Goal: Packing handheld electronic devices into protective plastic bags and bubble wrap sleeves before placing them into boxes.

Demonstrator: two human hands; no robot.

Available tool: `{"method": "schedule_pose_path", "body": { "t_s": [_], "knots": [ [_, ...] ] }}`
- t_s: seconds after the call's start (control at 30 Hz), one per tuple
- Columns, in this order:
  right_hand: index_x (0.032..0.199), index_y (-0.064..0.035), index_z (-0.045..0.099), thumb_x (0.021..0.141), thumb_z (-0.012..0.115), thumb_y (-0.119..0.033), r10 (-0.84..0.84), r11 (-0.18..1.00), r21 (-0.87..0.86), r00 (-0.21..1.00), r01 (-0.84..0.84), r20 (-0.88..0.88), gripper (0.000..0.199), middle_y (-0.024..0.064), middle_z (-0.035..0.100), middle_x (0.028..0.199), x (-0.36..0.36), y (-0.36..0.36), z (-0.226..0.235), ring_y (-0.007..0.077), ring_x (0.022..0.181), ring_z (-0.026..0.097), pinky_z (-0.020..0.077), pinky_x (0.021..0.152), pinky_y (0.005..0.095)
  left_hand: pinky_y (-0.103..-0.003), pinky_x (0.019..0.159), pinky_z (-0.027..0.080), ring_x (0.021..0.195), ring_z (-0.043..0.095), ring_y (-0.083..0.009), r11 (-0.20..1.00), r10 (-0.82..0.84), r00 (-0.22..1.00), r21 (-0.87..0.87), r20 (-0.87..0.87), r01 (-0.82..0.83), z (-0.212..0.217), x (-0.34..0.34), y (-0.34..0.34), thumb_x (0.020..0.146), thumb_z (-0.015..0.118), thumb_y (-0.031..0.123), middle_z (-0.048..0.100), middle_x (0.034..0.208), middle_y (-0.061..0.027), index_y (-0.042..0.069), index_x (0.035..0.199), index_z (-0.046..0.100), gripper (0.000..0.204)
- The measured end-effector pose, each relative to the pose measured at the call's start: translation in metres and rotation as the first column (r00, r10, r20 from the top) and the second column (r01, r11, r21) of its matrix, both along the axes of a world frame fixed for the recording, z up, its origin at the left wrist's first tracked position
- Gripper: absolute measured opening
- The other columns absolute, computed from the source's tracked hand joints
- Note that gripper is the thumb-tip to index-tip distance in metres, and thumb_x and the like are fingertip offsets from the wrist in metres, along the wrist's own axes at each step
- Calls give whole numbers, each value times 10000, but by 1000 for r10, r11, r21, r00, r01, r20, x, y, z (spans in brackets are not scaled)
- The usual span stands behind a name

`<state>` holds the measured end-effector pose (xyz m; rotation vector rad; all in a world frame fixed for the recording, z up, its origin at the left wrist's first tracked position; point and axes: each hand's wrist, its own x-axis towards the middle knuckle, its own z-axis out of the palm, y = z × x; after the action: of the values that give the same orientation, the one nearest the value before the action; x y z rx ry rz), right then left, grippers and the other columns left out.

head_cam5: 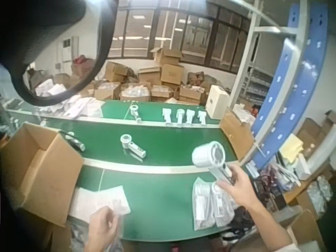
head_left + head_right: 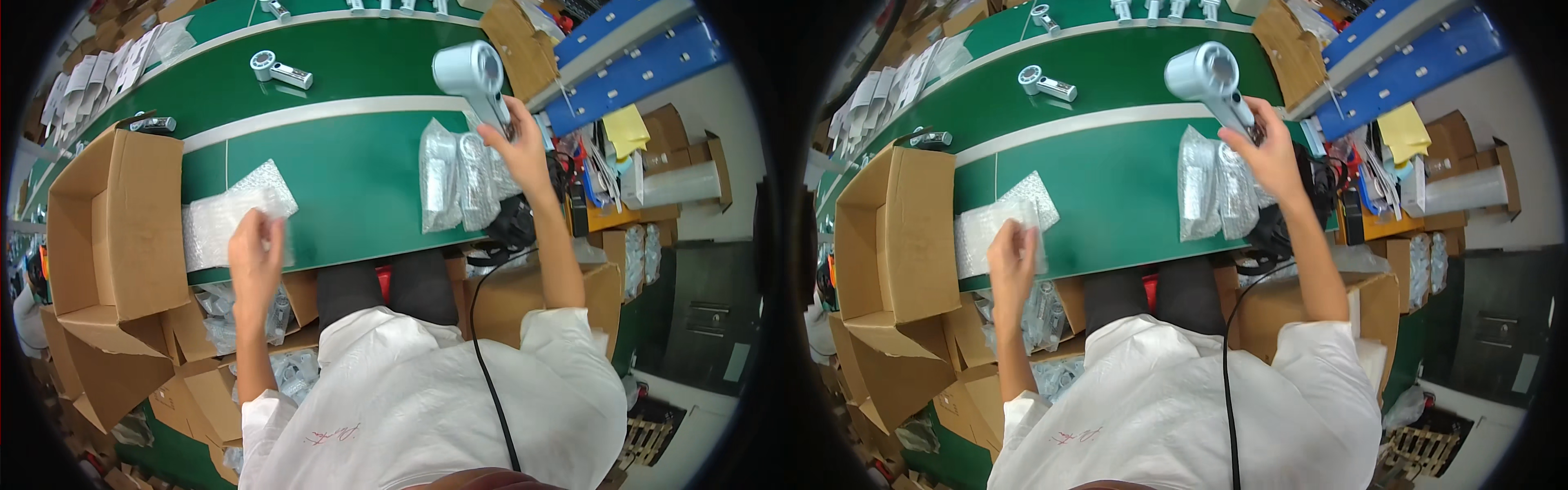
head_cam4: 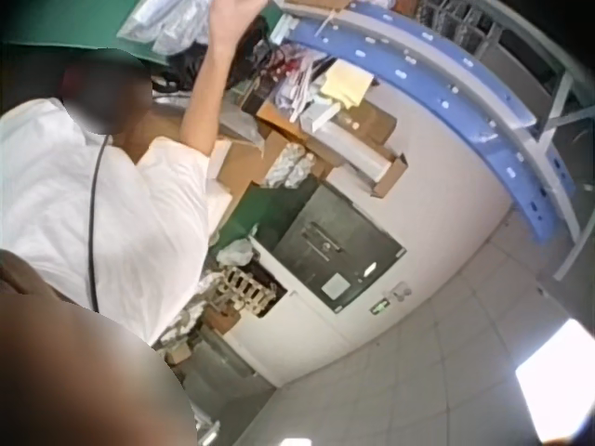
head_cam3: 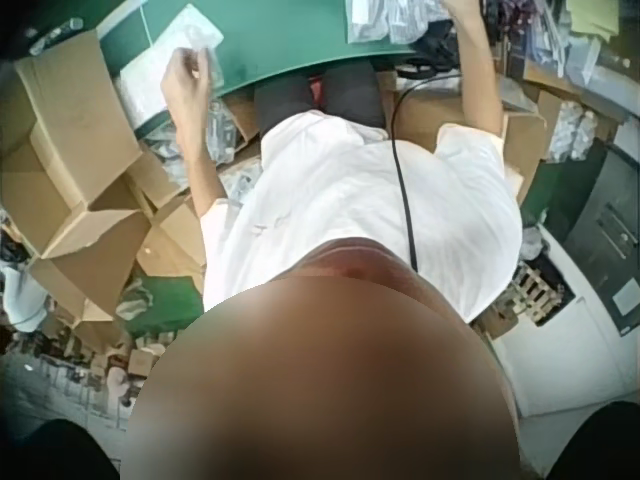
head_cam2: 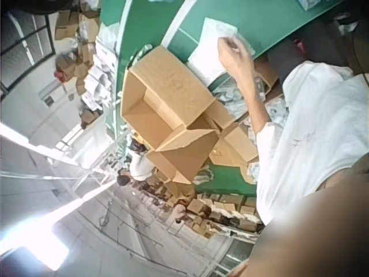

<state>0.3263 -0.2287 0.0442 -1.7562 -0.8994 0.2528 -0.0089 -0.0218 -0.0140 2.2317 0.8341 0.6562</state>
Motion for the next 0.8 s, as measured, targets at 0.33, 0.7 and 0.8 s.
{"method": "schedule_pose_path", "body": {
  "t_s": [0.33,0.7,0.8],
  "knots": [
    [1167,-64,727,651,661,155,-258,962,164,531,219,807,565,44,656,1110,-89,-72,-13,224,980,584,475,927,334,-421,609,448,613,517,-303,980,-174,985,105,19,171,-111,76,-79,876,661,85,580,739,-121,23,835,547,136],
    [1258,-18,609,800,723,20,197,979,86,971,-187,-134,474,92,676,1067,-115,-69,-94,234,889,614,479,841,313,-382,593,440,590,498,-266,963,-218,958,-121,189,243,-118,68,-61,874,637,86,574,724,-105,-3,783,567,144],
    [1263,-12,588,848,712,-39,215,976,-21,974,-217,-77,433,107,681,1043,-115,-48,-125,237,850,617,483,806,318,-363,589,432,591,490,-236,940,-160,965,-266,208,214,-112,69,-55,876,629,99,578,715,-94,0,784,592,140]
  ]
}}
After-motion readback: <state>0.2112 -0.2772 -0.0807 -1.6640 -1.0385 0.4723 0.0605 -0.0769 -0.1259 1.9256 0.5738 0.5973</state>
